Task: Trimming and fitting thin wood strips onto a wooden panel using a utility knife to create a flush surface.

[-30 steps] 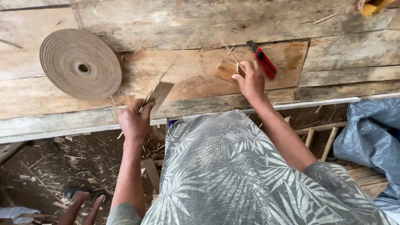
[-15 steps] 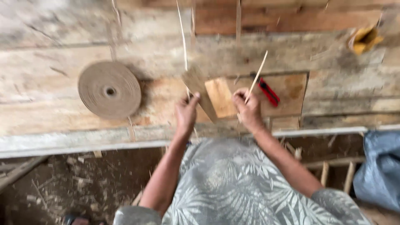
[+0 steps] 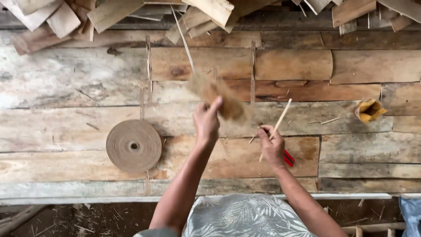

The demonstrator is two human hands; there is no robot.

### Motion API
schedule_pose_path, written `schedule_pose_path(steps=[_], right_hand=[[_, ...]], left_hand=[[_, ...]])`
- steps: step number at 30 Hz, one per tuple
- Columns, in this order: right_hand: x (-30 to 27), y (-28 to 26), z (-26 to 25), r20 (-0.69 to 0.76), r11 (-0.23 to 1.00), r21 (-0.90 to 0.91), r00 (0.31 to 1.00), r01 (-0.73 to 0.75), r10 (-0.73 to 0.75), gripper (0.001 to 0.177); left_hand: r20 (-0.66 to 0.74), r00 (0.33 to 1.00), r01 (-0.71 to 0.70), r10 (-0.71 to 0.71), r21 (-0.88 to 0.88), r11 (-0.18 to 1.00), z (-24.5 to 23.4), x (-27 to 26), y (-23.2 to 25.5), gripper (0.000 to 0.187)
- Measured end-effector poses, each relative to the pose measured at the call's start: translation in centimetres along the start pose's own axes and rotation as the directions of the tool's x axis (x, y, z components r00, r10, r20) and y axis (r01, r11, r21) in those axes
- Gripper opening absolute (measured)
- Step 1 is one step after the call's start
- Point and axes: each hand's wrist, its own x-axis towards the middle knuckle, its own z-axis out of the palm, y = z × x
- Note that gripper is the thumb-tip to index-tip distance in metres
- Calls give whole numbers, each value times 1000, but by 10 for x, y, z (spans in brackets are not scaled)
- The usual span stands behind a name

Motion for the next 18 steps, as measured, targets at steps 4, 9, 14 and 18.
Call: schedule_pose_path(steps=[4, 9, 14, 18], right_hand=[[28, -29, -20, 54, 1000, 8, 998, -29, 29, 21], [33, 1, -53, 31, 929, 33, 930, -368, 367, 17], [6, 48, -55, 84, 841, 305, 892, -447, 444, 13], [16, 26, 4, 104, 880, 186, 900, -437, 424, 23]], left_hand=[[0, 995, -95, 96, -164, 982, 102, 85, 123, 43], [100, 994, -2, 36, -324, 946, 134, 116, 96, 27], [128, 990, 96, -60, -294, 951, 78, 32, -7, 38], [216, 967, 208, -133, -379, 902, 72, 45, -77, 38]])
